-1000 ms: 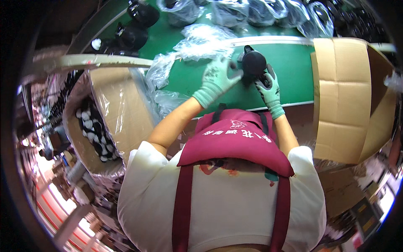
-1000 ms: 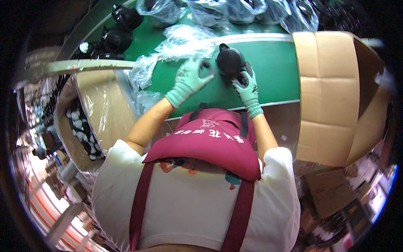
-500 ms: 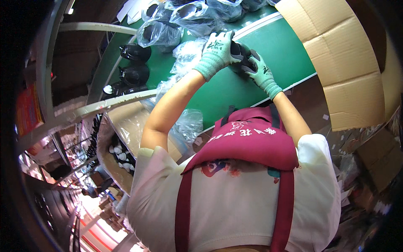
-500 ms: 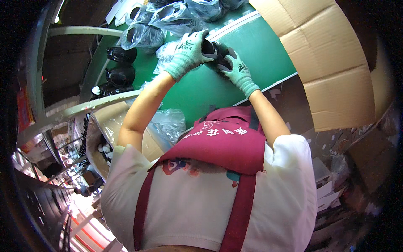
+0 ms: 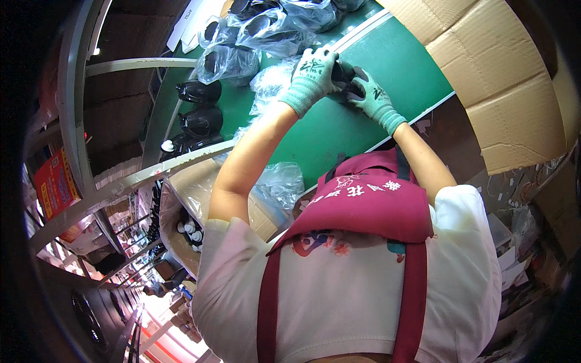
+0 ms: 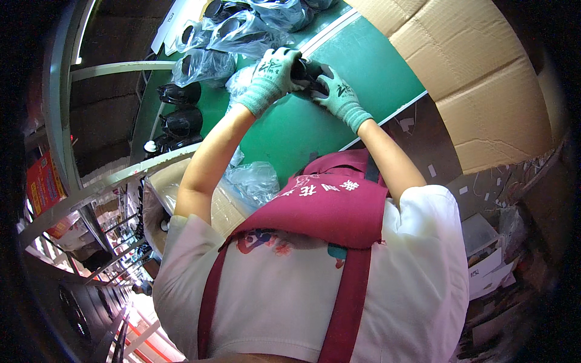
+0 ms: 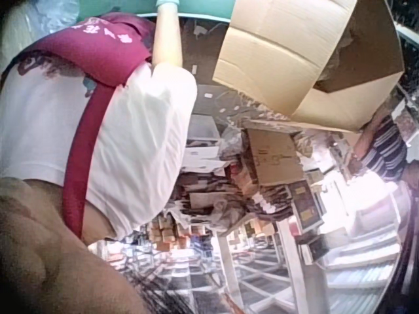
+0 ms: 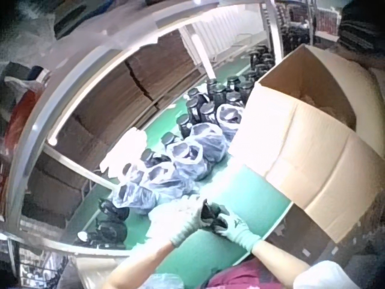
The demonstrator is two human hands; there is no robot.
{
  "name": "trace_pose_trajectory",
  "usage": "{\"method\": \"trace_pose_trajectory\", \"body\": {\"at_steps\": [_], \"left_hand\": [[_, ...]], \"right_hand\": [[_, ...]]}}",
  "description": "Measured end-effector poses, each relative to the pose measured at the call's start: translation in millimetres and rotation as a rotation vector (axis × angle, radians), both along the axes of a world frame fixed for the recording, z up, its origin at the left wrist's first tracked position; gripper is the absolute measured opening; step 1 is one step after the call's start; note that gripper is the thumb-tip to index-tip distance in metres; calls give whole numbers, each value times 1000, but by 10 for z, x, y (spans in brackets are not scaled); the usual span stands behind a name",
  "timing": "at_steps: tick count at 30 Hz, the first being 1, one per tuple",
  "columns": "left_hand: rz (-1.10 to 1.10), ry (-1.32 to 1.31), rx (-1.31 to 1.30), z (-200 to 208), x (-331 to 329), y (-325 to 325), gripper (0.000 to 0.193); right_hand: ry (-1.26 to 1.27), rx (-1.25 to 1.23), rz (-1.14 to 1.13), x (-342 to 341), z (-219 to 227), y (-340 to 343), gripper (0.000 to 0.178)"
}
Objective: The person assembles black kettles on a green workbench by attaching white circular lids to the kettle bodies. They pick up each kettle, place a lid on top, and set the assembled unit aside. The process is repeated for multiple kettles.
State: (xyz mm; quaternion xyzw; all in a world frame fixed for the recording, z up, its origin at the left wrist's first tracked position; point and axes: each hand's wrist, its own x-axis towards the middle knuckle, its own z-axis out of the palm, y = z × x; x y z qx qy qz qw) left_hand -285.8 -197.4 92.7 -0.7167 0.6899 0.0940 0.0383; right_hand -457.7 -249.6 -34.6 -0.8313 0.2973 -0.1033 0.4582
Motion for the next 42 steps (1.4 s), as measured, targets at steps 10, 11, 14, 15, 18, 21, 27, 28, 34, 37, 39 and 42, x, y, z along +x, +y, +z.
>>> {"method": "trace_pose_trajectory", "body": {"at_steps": [10,11,14,15,18,21,27,28,34,37,39,42], "left_hand": [[102,-22,152,151,117,119,76],[76,88,126,104,189,148,87],[13,-57,-36,248,171,101,107],[1,-30,3,232,180,132,106],[30,38,108,204,62,193,100],[-24,2,-9,80,61,182,89],[354,312,-160,8,254,202,88],[330,300,-95,47,223,196,88],[235,80,54,65,15,109,89],[45,25,125,158,79,65,100],[-208,-61,114,308,72,68,109],[114,-49,-66,201,150,77,99]], "right_hand": [[24,-7,4,3,61,12,53],[9,-26,6,14,30,19,53],[2,-47,-18,4,-61,-5,53],[13,-29,-12,6,-14,-1,52],[-10,-36,-15,23,-44,20,52],[-9,-85,-18,9,-101,27,53],[2,-98,-16,10,17,39,52],[10,-92,-14,10,43,45,52],[31,-144,-10,15,-106,60,56],[25,-133,-32,8,-144,56,56],[81,-133,-36,5,-131,26,56],[91,-143,-11,35,-118,-18,56]]}}
